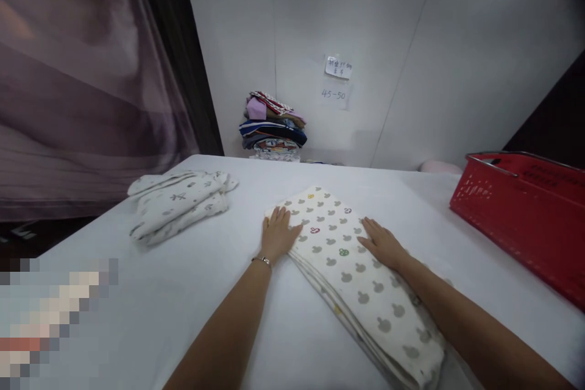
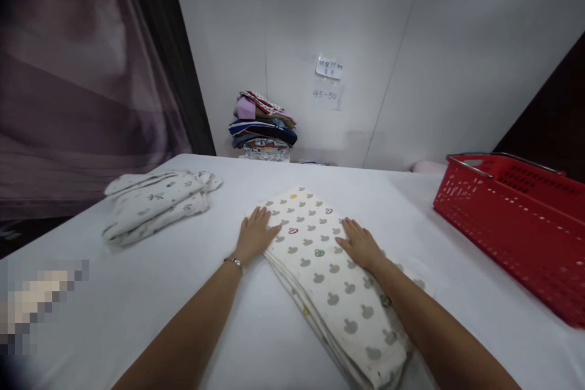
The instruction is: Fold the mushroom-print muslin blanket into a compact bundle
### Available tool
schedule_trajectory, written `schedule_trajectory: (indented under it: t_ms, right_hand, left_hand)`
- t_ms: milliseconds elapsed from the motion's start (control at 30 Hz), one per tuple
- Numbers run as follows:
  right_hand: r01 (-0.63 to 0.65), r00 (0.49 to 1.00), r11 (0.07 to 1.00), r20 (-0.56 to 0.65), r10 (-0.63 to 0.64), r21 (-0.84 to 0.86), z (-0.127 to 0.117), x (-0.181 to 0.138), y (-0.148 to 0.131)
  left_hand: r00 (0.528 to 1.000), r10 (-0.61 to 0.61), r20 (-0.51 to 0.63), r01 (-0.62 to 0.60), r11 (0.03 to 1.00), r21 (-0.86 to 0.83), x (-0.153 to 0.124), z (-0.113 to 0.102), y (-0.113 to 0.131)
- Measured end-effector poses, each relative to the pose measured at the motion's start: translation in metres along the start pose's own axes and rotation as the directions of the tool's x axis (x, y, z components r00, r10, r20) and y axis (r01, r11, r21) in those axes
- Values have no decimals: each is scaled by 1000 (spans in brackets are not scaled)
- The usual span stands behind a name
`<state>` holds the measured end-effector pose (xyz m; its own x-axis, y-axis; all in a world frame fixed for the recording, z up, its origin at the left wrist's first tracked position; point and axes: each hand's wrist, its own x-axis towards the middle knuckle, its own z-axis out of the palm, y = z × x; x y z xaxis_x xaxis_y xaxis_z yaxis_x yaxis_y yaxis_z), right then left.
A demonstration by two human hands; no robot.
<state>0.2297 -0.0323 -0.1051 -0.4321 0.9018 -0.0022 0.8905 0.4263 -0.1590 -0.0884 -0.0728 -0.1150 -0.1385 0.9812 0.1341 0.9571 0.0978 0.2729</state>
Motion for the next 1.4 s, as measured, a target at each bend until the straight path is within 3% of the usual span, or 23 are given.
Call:
schedule_trajectory:
  t_ms: [133,267,467,633,767,933,1033,1100,1300,1400]
  right_hand:
    - [1,1000,1000,-7,-1,25,14,0,14]
    - [-33,998,998,55,31,49,-1,15,0]
    - [115,992,992,50,-118,52,-25,92,-58]
    - [83,993,996,86,-85,27,-3,141,-80]
    - [65,996,997,54,-67,30,15,148,-74]
    - [64,994,997,84,-67,46,7,147,-73]
    - [85,991,995,96,-91,57,-2,127,-78]
    - [134,985,988,99,-141,79,-6,97,-80]
    - [234,945,943,173,-278,235,-9,-44,-89]
    - [283,931,918,151,-333,278,-12,-98,-94]
  left_hand:
    - [1000,4,-12,-4,1000,4,1,2,0]
    - [1000,-10,-3,10,1000,13,1,2,2]
    - [1000,-5,-15,5,1000,12,0,1,1]
    - [1000,9,-14,-9,1000,6,0,2,0]
    - [1000,6,-6,-6,1000,2,0,3,1]
    - [1000,10,-11,-10,1000,-4,-1,2,2]
    - [1000,8,-15,-8,1000,-1,-1,2,3]
    - [1000,8,-19,-8,1000,1,0,3,3]
    - [1000,13,-13,-13,998,-54,1,3,4]
    - [1000,14,-19,-17,990,-141,3,2,2]
